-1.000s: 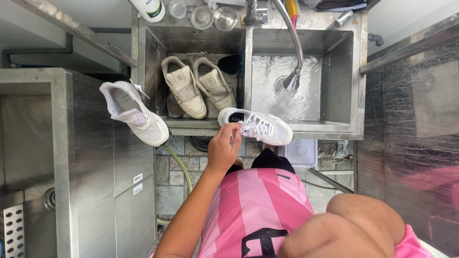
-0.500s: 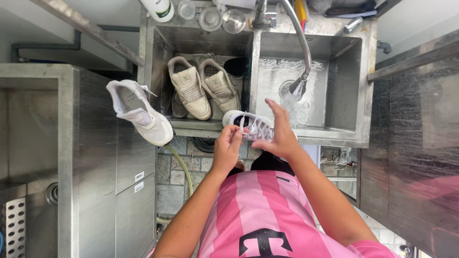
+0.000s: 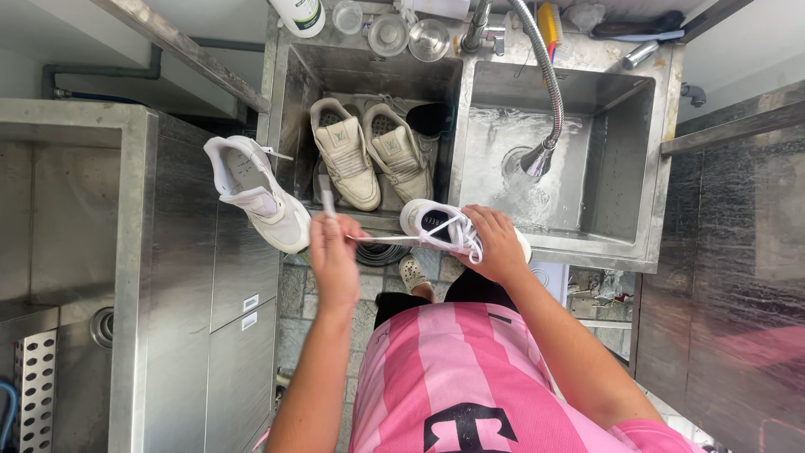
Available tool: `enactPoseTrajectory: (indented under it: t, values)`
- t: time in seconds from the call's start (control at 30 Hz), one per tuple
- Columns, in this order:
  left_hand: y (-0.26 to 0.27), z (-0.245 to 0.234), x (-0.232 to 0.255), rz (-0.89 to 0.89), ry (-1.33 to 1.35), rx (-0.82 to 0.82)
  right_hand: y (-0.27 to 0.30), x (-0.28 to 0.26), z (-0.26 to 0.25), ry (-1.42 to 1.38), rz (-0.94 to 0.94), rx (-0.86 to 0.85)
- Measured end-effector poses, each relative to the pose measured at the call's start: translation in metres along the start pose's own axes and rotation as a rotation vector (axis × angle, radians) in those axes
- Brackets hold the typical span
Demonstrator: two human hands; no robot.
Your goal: The person removes laces and insoles from white sneakers, rinses the shoes in a stainless steel sink under a faucet, and scrubs the interior and exterior surfaces with a green brush.
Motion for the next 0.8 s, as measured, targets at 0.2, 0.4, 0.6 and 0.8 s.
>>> enactPoseTrajectory:
  t: [0.2,0.4,0.6,0.8]
  values:
    - [-0.005,-0.002,0.038,0.122,-0.180,0.134,-0.003,-0.001,-0.002,-0.006,0.005,-0.004]
    - [0.025,0.096,0.064,0.554,-0.871,-0.183,-0.001,0.001,-0.002,0.004,-0.004,-0.004]
    - [0.034,0.111,-0.052,-0.297,-1.253,-0.382,-0.002,0.003,0.001,0.008,0.002,0.000]
    - [0.034,0.091,-0.080,-0.345,-0.172,-0.230,0.000,0.002,0.000,0.003,0.020,0.003]
Point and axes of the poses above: each hand's wrist, its own y-axis away from the middle knuckle, its own z-axis out of the palm, x = y × z, the point moved 10 cm from there along -y, towards the middle knuckle
